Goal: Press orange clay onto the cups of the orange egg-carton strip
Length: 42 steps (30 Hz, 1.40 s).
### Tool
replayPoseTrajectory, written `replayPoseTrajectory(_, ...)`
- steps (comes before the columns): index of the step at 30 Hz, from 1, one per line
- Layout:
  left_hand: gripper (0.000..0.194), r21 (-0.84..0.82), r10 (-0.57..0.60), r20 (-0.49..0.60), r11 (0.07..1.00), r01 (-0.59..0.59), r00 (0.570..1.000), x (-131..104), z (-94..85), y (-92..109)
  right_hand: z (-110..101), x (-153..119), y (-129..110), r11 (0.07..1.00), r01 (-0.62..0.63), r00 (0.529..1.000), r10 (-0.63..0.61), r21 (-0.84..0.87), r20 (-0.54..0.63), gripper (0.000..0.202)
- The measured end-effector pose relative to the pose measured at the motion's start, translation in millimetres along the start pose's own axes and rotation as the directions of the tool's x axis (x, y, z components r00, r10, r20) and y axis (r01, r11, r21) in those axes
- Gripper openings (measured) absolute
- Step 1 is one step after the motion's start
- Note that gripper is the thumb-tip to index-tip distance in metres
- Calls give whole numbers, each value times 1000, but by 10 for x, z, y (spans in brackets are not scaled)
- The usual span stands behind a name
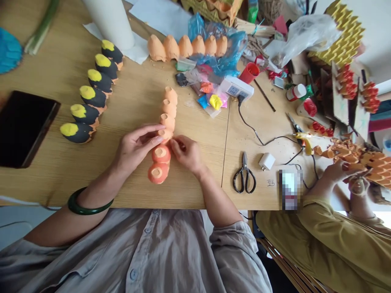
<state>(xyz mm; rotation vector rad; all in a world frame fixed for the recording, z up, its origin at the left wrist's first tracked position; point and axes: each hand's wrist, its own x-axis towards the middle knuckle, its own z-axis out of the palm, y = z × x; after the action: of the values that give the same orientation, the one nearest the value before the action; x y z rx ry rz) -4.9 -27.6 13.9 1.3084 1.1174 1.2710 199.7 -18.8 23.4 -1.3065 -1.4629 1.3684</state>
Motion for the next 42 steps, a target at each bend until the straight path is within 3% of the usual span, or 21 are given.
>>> replayPoseTrajectory(2,29,67,32,-4,997,-32,999,16,-18,-34,-1,-8,17,972,99,994,-106,-211,-24,33)
replayPoseTrajectory(5,34,201,88,16,976,-89,996,18,-21,-47,-32,-22,35,916,118,984,-160,-384,-79,35)
replayPoseTrajectory(10,42,508,130,84,848,-155,988,-39,-18,10,-176,1,42,948,47,968,-121,-315,-218,31)
replayPoseTrajectory(14,41,674,172,111,711,-201,979,-75,-23,33,-388,235,-70,935,31,953,-135,-353,-272,23)
replayPoseTrajectory(16,41,689,168,119,695,-203,979,-76,-21,18,-511,466,-176,860,-25,937,-157,-509,-313,23)
replayPoseTrajectory(19,41,668,165,130,714,-209,978,-57,-16,-24,-662,878,-347,793,-75,906,-200,-604,-374,34)
replayPoseTrajectory(23,38,655,204,152,712,-253,967,-7,-22,-70,-723,1307,-484,462,-271,920,-133,-845,-368,56)
replayPoseTrajectory(25,36,628,204,162,733,-260,965,23,-27,-81,-717,1426,-505,385,-317,922,-87,-867,-376,60)
replayPoseTrajectory(34,34,535,209,160,803,-263,965,88,1,-121,-805,1562,-490,418,-383,889,-77,-824,-452,45)
replayPoseTrajectory(38,36,512,222,92,826,-238,971,73,5,-100,-850,1568,-486,472,-396,869,-84,-787,-488,42)
replayPoseTrajectory(42,38,436,289,-24,865,-250,957,58,-6,-19,-899,1533,-534,550,-408,809,-153,-729,-568,40)
